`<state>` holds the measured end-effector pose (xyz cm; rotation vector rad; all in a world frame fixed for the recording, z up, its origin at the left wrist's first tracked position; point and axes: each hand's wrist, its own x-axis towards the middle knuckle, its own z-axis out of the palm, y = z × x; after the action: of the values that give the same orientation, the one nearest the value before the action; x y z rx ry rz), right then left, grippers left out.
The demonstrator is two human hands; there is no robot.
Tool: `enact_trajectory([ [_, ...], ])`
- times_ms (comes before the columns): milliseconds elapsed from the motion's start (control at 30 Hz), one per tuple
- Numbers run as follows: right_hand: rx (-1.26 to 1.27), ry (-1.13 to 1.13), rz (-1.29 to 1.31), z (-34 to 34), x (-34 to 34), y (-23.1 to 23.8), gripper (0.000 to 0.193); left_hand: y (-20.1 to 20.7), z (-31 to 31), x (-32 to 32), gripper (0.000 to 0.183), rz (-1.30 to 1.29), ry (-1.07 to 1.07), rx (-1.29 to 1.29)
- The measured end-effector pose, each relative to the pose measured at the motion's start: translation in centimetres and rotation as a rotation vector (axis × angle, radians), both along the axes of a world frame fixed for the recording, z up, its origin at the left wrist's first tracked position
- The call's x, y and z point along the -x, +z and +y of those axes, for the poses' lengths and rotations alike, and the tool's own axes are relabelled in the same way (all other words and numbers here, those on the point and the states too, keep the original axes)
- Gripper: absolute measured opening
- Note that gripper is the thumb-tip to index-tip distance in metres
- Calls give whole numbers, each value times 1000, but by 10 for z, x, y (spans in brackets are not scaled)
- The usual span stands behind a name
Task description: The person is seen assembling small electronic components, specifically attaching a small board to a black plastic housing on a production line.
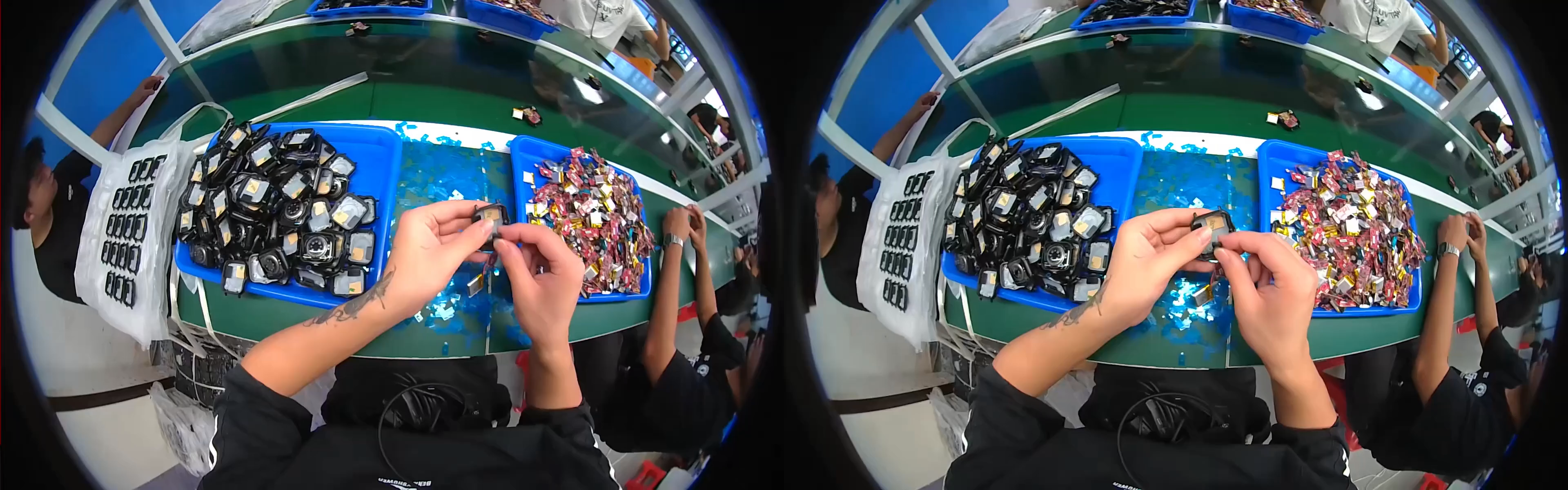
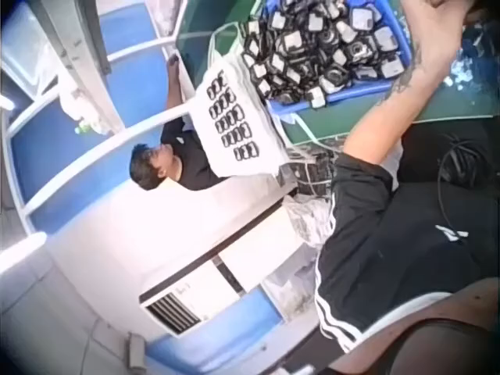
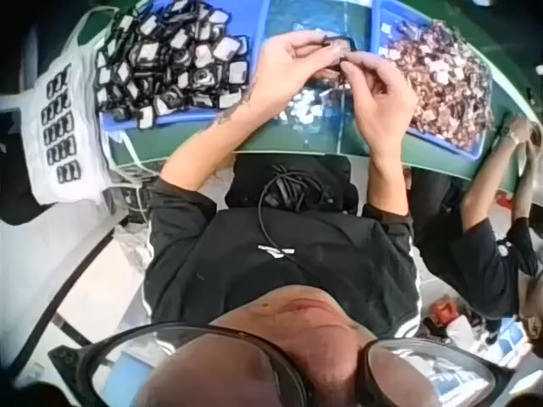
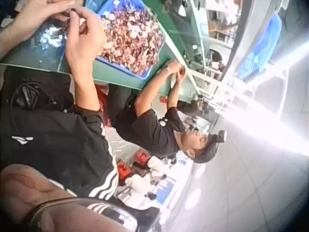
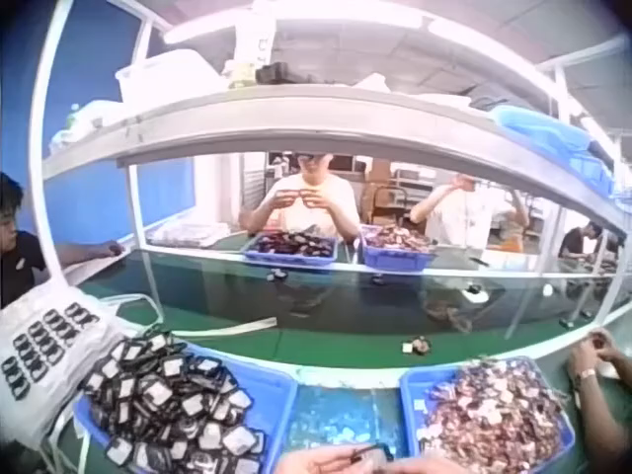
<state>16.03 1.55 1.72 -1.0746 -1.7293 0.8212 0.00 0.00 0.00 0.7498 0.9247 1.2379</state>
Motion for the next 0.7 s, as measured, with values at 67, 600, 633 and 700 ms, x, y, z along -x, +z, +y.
enact_trajectory([
  [67,-88,-42,-65,2,0,4,11,-5,0,-2,39,29,-18,-177],
  [600,-154,-52,-74,2,-1,12,13,-5,-5,-9,38,53,-53,-304],
  [633,-170,-47,-97,3,-2,14,12,-6,-5,-10,38,54,-56,-302],
  [700,-183,-46,-120,4,-1,14,12,-7,-7,-11,37,82,-57,-307],
])
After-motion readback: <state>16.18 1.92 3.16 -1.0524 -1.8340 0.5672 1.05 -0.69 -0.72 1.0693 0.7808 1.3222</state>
